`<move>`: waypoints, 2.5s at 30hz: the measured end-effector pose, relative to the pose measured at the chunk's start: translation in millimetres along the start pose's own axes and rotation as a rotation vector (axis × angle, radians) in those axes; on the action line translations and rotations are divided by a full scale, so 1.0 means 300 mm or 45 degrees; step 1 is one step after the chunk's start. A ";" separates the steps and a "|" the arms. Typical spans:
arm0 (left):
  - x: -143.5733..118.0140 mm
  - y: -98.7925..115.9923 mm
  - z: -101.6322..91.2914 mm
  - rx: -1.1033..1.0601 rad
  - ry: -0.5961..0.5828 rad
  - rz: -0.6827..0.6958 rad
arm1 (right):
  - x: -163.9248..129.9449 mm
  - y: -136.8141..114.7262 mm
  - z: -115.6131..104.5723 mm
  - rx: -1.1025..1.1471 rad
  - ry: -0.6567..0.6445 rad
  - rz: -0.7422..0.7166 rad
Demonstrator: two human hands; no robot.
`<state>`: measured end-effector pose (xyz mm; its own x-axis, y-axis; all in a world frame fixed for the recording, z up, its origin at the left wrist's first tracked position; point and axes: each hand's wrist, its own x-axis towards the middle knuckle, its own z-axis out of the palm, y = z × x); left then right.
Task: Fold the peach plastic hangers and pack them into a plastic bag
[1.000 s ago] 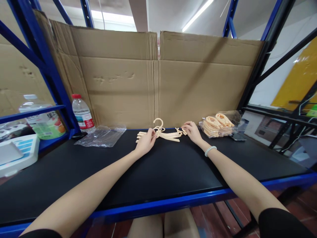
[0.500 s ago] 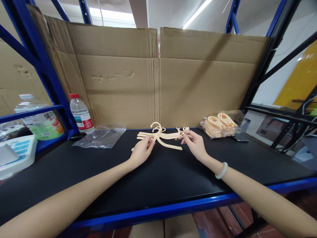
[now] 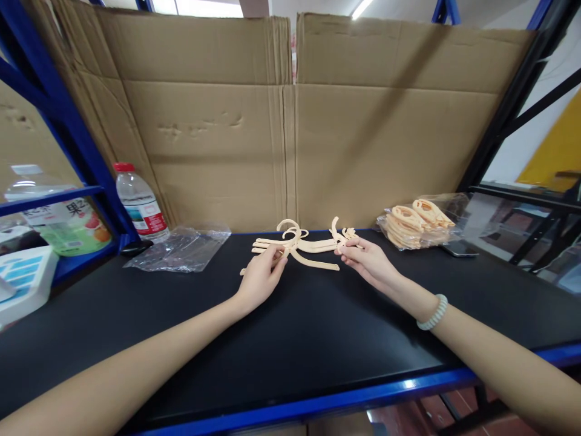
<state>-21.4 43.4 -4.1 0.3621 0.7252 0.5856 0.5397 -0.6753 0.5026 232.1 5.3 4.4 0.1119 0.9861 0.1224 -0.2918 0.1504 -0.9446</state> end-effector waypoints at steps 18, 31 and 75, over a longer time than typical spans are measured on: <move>0.002 0.020 -0.009 -0.211 0.057 0.050 | 0.030 -0.011 -0.053 -0.033 -0.221 0.287; 0.001 0.015 -0.009 -0.151 0.052 0.114 | 0.028 -0.012 -0.066 -0.014 -0.365 0.455; -0.003 0.003 0.012 -0.081 0.156 -0.073 | 0.055 -0.045 -0.093 -0.010 -0.198 0.220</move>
<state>-18.6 42.8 -6.4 0.2349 0.7435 0.6261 0.5063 -0.6435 0.5741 264.4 17.7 10.7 -0.0867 0.9962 0.0035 -0.2862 -0.0216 -0.9579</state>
